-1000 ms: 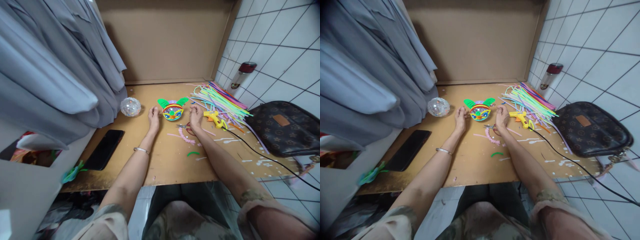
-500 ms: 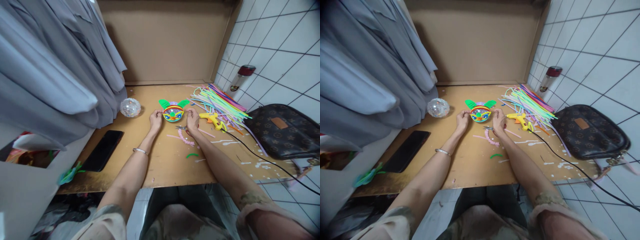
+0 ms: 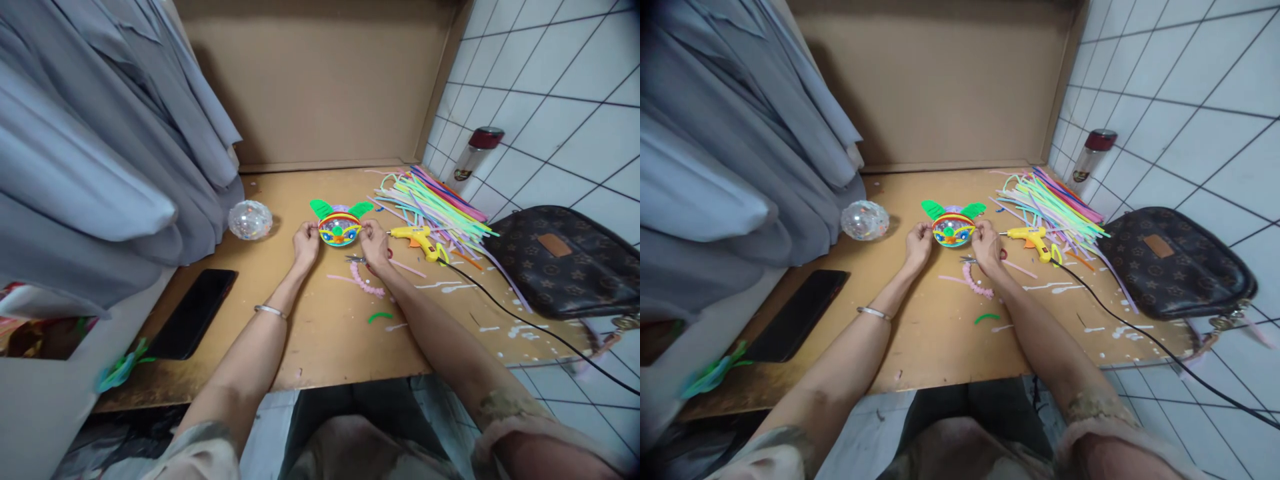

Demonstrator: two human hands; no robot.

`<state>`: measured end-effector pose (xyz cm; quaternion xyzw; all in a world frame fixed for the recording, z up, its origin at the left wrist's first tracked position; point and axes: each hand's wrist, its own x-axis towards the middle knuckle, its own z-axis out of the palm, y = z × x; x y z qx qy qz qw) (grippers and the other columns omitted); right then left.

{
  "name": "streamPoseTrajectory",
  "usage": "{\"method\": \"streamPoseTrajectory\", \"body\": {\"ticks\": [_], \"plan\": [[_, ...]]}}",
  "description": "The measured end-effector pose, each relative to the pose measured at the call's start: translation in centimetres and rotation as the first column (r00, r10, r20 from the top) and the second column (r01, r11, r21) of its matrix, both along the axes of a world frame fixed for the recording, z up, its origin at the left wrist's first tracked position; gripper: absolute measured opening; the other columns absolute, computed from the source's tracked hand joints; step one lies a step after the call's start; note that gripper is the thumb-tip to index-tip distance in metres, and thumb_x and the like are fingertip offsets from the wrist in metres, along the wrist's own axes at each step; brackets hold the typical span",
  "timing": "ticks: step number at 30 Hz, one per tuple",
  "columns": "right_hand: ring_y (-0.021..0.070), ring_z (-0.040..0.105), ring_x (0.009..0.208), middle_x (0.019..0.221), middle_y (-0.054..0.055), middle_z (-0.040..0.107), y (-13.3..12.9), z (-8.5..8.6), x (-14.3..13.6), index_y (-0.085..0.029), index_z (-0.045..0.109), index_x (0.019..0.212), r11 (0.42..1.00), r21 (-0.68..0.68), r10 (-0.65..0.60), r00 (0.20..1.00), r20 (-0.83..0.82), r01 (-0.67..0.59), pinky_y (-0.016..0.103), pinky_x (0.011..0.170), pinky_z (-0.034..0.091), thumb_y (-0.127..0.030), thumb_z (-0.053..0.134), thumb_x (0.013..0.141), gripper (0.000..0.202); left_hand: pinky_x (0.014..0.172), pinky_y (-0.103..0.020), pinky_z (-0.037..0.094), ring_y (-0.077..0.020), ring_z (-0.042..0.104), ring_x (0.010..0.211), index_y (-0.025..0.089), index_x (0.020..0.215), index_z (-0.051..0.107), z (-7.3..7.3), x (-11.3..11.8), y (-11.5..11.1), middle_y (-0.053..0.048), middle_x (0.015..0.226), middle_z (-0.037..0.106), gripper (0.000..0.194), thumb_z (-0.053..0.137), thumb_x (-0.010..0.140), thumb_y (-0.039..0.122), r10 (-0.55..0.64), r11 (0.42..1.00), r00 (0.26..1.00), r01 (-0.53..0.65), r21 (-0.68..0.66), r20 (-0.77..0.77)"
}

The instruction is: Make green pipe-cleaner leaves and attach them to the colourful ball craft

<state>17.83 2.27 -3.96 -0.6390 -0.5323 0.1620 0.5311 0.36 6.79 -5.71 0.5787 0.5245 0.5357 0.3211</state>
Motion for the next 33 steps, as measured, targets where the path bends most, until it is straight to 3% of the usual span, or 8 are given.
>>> {"method": "streamPoseTrajectory", "body": {"ticks": [7,15,33], "plan": [[0.0185,0.055,0.063,0.066,-0.003,0.059,0.1,-0.1,0.0,-0.021,0.060,0.093,0.999,-0.021,-0.027,1.000,0.000,0.027,0.030,0.068,0.042,-0.022,0.046,0.081,0.019,0.073,-0.026,0.046,-0.0152,0.061,0.073,0.015,0.094,0.063,0.6,0.0,-0.5,-0.004,0.084,0.070,0.017,0.048,0.088,0.019,0.003,1.000,1.000,-0.003,-0.008,0.014],[0.0190,0.056,0.065,0.065,-0.003,0.058,0.0,-0.2,0.0,-0.021,0.060,0.090,1.000,0.003,-0.028,0.999,-0.043,0.028,0.030,0.069,0.043,-0.022,0.046,0.080,0.017,0.060,-0.025,0.039,-0.0141,0.047,0.055,0.015,0.102,0.062,1.0,0.1,-0.6,0.005,0.058,0.052,0.024,0.048,0.084,0.013,0.067,0.994,0.996,-0.061,-0.088,0.063],[0.0186,0.057,0.064,0.065,-0.002,0.061,0.1,-0.2,0.0,-0.021,0.061,0.089,0.998,0.043,-0.040,0.998,-0.043,0.042,0.030,0.068,0.044,-0.023,0.045,0.082,0.018,0.059,-0.026,0.039,-0.0146,0.048,0.053,0.015,0.104,0.062,0.8,-0.1,-0.6,0.006,0.057,0.052,0.029,0.050,0.078,0.014,0.104,0.993,0.993,-0.100,-0.058,0.062]]}}
